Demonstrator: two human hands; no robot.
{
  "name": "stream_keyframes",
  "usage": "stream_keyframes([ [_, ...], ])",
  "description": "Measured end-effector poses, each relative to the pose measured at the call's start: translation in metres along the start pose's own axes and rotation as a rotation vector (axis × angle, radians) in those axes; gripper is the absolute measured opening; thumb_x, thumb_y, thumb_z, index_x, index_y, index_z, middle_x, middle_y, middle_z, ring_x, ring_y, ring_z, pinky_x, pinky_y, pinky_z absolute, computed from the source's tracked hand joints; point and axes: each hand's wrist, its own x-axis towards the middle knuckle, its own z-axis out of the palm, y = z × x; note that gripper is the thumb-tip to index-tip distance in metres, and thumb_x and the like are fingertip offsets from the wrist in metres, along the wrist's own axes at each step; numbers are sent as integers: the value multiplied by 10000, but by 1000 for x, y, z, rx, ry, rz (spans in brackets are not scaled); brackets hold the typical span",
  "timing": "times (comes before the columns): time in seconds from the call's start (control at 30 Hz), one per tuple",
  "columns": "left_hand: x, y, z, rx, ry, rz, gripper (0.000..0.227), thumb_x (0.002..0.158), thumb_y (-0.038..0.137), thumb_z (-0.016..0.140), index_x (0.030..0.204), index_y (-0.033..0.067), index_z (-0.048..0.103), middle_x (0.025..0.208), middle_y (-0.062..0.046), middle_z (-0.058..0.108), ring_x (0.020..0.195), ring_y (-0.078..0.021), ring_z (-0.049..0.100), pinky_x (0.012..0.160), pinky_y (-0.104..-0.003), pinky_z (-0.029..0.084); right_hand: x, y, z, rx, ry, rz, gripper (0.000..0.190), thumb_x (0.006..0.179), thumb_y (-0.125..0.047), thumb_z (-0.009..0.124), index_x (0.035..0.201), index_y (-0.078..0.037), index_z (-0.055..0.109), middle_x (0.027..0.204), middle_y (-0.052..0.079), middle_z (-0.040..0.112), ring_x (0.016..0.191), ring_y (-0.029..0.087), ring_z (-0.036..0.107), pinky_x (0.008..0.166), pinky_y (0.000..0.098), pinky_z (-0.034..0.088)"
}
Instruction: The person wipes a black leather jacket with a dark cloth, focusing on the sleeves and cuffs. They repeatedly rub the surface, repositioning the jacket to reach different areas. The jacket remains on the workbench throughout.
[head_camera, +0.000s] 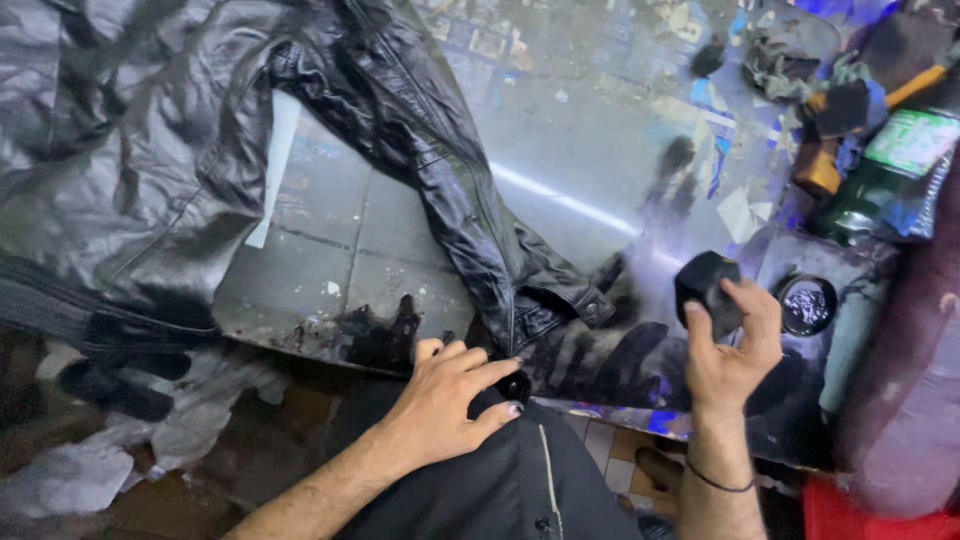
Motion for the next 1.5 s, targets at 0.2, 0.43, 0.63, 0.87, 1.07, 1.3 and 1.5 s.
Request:
stream_keyframes([
  [0.2, 3, -5, 5, 102, 44, 112, 598, 793, 413, 758, 1294, 99, 664, 984, -88, 663, 944, -274, 582, 893, -437, 335, -24, 96, -70, -131, 282, 287, 319, 935, -38, 792, 1229, -23, 670, 1232, 129, 648, 1174, 263, 633, 1087, 353, 502],
  [0.43, 7, -25, 24, 163, -90, 1, 689, 725, 423, 757, 1362, 184, 649, 825, -5, 601, 810, -186, 587, 850, -423, 332, -5, 141, -110, -524, 91, 154, 409, 782, -48, 789, 1183, -86, 719, 1222, 134, 655, 1147, 359, 589, 1017, 447, 460],
  [0.63, 4, -37, 31, 181, -49, 46, 687, 723, 432, 755, 1355, 185, 648, 781, 2, 595, 786, -180, 583, 841, -420, 331, -8, 140, -104, -658, -45, 165, 383, 753, -71, 805, 1130, -131, 768, 1185, 89, 659, 1120, 350, 556, 989, 441, 466],
  [0.87, 6, -32, 29, 210, -124, -36, 727, 740, 461, 775, 1399, 197, 620, 797, -5, 591, 771, -173, 579, 843, -416, 321, -32, 143, -110, -517, 149, 267, 367, 838, -105, 800, 1201, -119, 746, 1214, 108, 655, 1134, 334, 596, 1008, 439, 466],
  [1.07, 5, -31, 26, 184, -108, -11, 715, 745, 451, 749, 1398, 187, 622, 804, -5, 589, 777, -172, 577, 837, -413, 324, -87, 128, -102, -581, -10, 276, 321, 828, -108, 776, 1149, -104, 758, 1131, 122, 642, 1061, 349, 581, 943, 430, 484],
  [1.3, 6, -31, 21, 190, -167, -59, 697, 763, 459, 779, 1395, 207, 625, 818, 3, 597, 790, -161, 583, 858, -408, 328, -94, 131, -102, -710, 34, 353, 315, 795, -121, 759, 1111, -115, 773, 1121, 113, 637, 1043, 358, 576, 936, 451, 468],
  [1.5, 6, -28, 11, 143, -142, 24, 679, 742, 406, 748, 1372, 178, 634, 831, 8, 612, 815, -169, 591, 873, -426, 332, -85, 131, -90, -781, -3, 424, 251, 803, -128, 760, 1052, -158, 775, 1107, 93, 654, 1038, 344, 590, 940, 447, 473],
])
